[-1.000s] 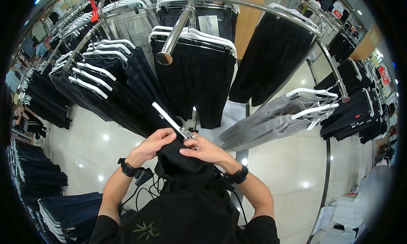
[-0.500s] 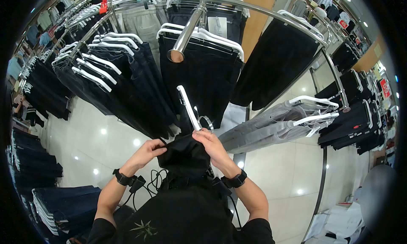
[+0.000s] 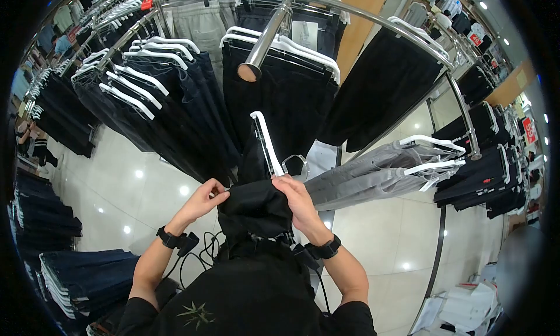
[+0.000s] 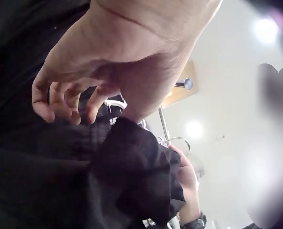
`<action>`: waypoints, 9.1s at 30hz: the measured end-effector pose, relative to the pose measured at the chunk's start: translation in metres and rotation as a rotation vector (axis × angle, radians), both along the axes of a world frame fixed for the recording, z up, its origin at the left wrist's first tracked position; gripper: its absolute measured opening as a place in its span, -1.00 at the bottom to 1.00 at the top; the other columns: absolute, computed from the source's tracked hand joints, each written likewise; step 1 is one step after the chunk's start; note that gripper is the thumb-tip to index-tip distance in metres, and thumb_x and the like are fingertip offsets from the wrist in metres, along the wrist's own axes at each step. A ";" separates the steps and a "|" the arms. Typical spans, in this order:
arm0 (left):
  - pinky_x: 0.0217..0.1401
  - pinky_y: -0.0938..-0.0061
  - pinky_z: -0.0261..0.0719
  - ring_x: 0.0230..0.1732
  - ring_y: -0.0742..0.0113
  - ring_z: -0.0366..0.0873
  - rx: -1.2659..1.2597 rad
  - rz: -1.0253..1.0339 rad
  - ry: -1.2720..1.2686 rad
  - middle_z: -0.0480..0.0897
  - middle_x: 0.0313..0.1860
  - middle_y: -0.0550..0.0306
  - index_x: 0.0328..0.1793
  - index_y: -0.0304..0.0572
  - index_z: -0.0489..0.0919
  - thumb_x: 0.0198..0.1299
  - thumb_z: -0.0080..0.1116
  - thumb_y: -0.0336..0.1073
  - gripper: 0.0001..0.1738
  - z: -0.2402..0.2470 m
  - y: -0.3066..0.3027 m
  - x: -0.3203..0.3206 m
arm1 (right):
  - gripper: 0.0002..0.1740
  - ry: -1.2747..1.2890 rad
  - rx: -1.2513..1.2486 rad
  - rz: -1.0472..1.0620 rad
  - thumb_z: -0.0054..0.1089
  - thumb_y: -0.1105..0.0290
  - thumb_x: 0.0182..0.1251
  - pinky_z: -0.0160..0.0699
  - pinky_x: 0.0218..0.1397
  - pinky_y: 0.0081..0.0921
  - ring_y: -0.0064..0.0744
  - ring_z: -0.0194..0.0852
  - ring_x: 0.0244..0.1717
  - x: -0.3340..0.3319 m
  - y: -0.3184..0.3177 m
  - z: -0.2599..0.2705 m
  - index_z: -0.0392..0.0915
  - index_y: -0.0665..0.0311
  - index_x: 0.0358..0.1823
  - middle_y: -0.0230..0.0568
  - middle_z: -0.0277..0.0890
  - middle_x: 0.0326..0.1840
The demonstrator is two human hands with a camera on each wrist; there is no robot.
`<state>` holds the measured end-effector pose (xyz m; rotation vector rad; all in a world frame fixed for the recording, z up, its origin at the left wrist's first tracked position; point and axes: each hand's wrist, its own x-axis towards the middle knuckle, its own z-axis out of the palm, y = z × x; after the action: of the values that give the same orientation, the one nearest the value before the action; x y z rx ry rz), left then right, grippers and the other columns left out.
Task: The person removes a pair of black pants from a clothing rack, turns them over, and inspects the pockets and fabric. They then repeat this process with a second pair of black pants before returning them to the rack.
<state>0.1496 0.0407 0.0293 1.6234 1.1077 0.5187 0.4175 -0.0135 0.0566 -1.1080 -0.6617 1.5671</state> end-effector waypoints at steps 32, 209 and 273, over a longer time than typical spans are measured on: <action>-0.07 0.42 0.68 -0.20 0.36 0.67 -0.914 0.528 -0.683 0.68 -0.22 0.20 -0.14 -0.10 0.58 0.30 0.20 -0.21 -0.84 0.043 0.002 0.003 | -0.74 0.005 -0.114 -0.103 0.12 0.40 0.35 0.43 0.10 -0.63 -0.52 0.58 -0.11 0.012 0.005 -0.012 0.63 0.46 -0.11 -0.23 0.66 -0.17; -0.58 0.19 0.36 -0.59 -0.04 0.54 1.055 0.408 0.683 0.52 -0.71 0.04 -0.53 -0.12 0.43 -0.08 0.40 -0.23 -0.69 0.142 0.021 -0.050 | -0.36 -0.654 1.132 0.395 0.29 0.42 0.15 0.34 0.34 -0.31 -0.08 0.36 0.29 -0.073 0.027 0.110 0.37 0.29 0.31 -0.06 0.35 0.29; -0.08 0.52 0.46 -0.17 0.51 0.50 -0.397 0.230 -0.252 0.56 -0.24 0.22 -0.01 -0.20 0.44 0.37 0.10 -0.30 -0.82 0.119 -0.065 0.028 | -0.50 -0.611 0.896 0.514 0.30 0.33 0.21 0.58 0.03 -0.27 0.07 0.42 0.10 -0.062 -0.053 0.053 0.31 0.51 0.02 0.12 0.02 0.29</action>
<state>0.1773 -0.0239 0.1488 1.0636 1.1285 0.5916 0.3556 -0.0661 0.1096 -0.7157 -1.9511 1.0631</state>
